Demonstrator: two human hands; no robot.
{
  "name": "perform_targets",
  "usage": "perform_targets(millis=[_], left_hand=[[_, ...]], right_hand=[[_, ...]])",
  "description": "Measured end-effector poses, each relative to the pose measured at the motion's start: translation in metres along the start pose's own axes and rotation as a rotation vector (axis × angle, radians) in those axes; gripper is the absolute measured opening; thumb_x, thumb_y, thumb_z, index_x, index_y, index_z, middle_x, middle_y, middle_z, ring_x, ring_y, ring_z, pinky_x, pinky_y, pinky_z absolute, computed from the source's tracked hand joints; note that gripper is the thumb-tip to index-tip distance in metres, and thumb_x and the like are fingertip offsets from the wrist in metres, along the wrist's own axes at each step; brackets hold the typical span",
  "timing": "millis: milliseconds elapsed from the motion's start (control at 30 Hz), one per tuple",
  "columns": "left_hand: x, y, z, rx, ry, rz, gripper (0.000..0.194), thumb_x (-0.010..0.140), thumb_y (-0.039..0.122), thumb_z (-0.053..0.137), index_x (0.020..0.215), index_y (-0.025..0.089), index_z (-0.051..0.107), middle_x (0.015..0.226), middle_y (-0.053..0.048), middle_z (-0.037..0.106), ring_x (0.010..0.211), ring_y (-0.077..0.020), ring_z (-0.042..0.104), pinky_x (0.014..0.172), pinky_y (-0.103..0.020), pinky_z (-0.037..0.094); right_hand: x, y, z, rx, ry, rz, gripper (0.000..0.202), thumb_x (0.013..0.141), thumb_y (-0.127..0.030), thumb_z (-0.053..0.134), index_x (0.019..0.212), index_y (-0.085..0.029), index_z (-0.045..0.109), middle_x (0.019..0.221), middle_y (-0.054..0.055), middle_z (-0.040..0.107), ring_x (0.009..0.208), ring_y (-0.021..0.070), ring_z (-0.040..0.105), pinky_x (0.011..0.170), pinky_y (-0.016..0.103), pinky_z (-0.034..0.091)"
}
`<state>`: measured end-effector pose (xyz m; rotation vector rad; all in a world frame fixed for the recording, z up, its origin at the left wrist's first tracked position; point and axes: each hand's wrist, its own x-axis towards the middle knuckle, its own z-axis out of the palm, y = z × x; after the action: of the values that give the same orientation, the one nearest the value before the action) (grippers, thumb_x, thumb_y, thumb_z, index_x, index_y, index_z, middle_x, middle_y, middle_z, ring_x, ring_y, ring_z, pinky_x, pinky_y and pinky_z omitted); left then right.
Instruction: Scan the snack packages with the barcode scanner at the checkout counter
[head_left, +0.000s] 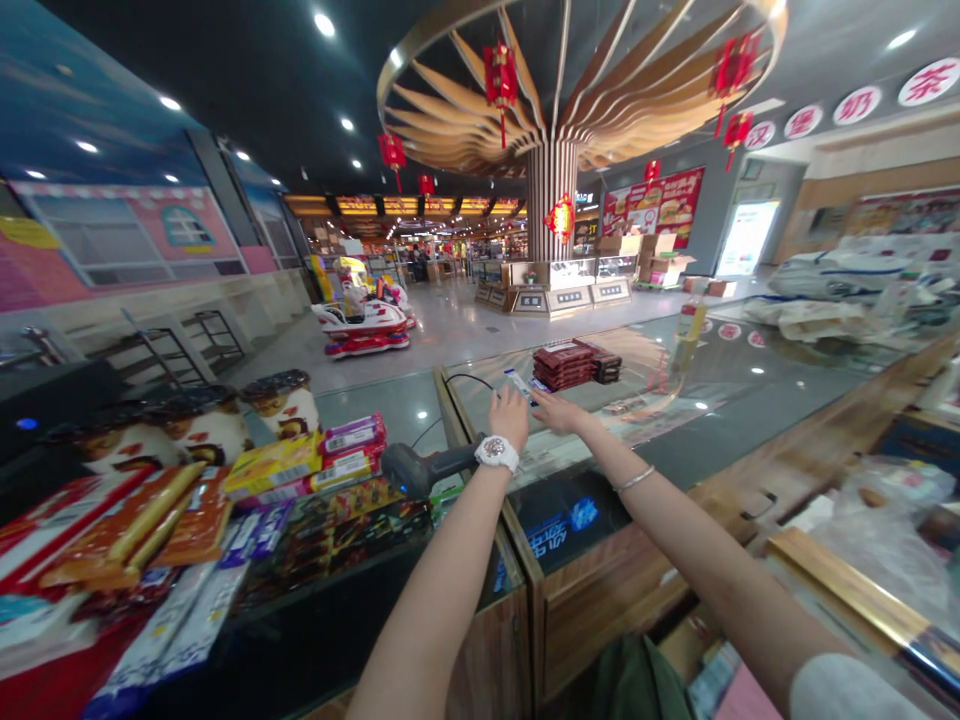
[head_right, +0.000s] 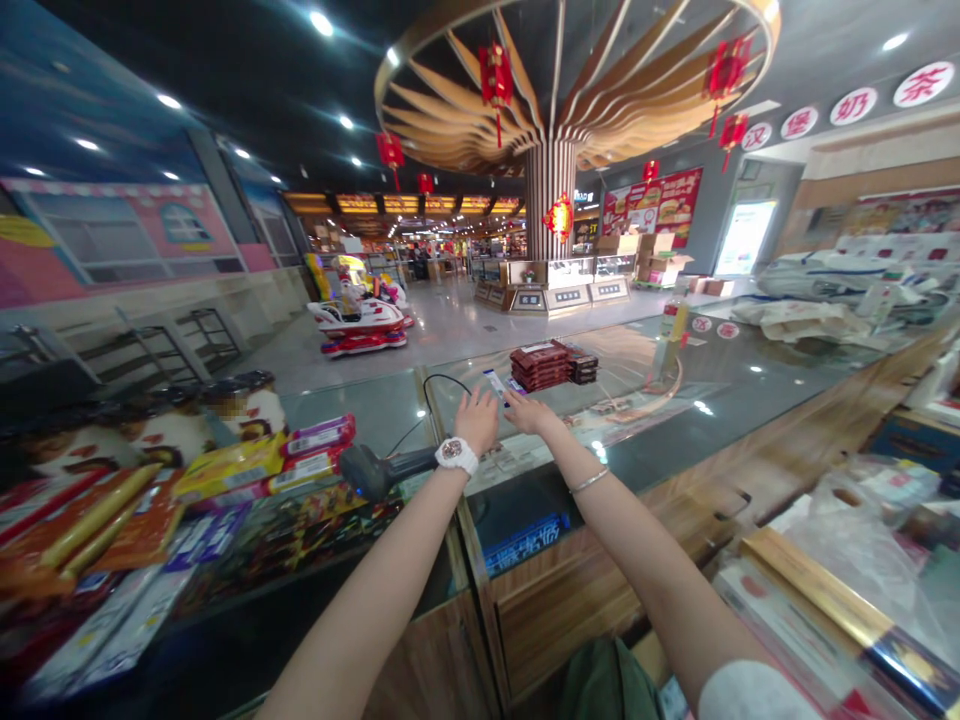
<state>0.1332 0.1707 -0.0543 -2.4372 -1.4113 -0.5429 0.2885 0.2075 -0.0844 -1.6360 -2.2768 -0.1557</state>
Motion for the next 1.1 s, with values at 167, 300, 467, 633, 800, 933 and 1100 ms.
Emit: perform_targets(millis=[167,300,467,633,800,933,1100], left_hand=[[-0.006,0.004,-0.026,-0.003,0.08,-0.045,0.04,0.094,0.024,0.044,0.13,0.011,0.057,0.143,-0.017,0.053,0.143,-0.0308,0.037,0.122,-0.054,0.019],[-0.024,-0.005,-0.053,0.023,0.171,-0.023,0.038,0.097,0.028,0.043,0.129,0.016,0.059,0.142,-0.013,0.056,0.14,-0.0309,0.041,0.12,-0.056,0.024],[-0.057,-0.027,-0.083,0.093,0.225,0.021,0.038,0.097,0.029,0.041,0.128,0.017,0.06,0.141,-0.011,0.057,0.14,-0.0291,0.041,0.122,-0.057,0.02],[-0.096,-0.052,-0.108,0.162,0.221,-0.001,0.039,0.098,0.028,0.04,0.129,0.018,0.059,0.142,-0.01,0.057,0.14,-0.0279,0.042,0.122,-0.056,0.021],[-0.137,-0.085,-0.131,0.171,0.224,-0.084,0.037,0.097,0.029,0.041,0.128,0.02,0.06,0.141,-0.009,0.057,0.138,-0.0288,0.044,0.121,-0.058,0.022],[-0.168,-0.114,-0.145,0.219,0.207,-0.145,0.037,0.097,0.026,0.041,0.126,0.018,0.061,0.138,-0.011,0.06,0.135,-0.0296,0.047,0.12,-0.059,0.022],[-0.207,-0.139,-0.158,0.27,0.171,-0.213,0.037,0.096,0.025,0.04,0.126,0.019,0.061,0.137,-0.011,0.06,0.135,-0.0297,0.047,0.121,-0.058,0.021]], right_hand=[[-0.003,-0.013,-0.016,0.033,0.007,0.051,0.053,0.099,-0.036,0.044,0.148,-0.017,0.042,0.153,0.014,0.042,0.136,0.0253,0.047,0.109,0.039,0.041],[-0.004,-0.029,-0.03,0.109,0.116,-0.014,0.053,0.096,-0.035,0.048,0.146,-0.016,0.045,0.152,0.014,0.045,0.137,0.0267,0.046,0.113,0.043,0.038],[-0.007,-0.065,-0.041,0.217,0.23,-0.147,0.055,0.094,-0.036,0.051,0.146,-0.019,0.045,0.153,0.014,0.042,0.139,0.0277,0.043,0.114,0.049,0.037],[-0.019,-0.111,-0.054,0.317,0.241,-0.308,0.059,0.093,-0.04,0.053,0.148,-0.023,0.041,0.155,0.012,0.039,0.141,0.0279,0.04,0.114,0.052,0.035],[-0.031,-0.157,-0.066,0.339,0.233,-0.4,0.058,0.093,-0.038,0.054,0.147,-0.02,0.043,0.154,0.012,0.042,0.14,0.0275,0.042,0.114,0.05,0.036],[-0.035,-0.193,-0.07,0.345,0.228,-0.448,0.059,0.092,-0.038,0.056,0.146,-0.019,0.043,0.152,0.012,0.044,0.138,0.0286,0.044,0.115,0.051,0.035],[-0.038,-0.234,-0.066,0.347,0.189,-0.503,0.062,0.089,-0.035,0.061,0.147,-0.021,0.043,0.153,0.011,0.044,0.139,0.0293,0.043,0.115,0.052,0.033]])
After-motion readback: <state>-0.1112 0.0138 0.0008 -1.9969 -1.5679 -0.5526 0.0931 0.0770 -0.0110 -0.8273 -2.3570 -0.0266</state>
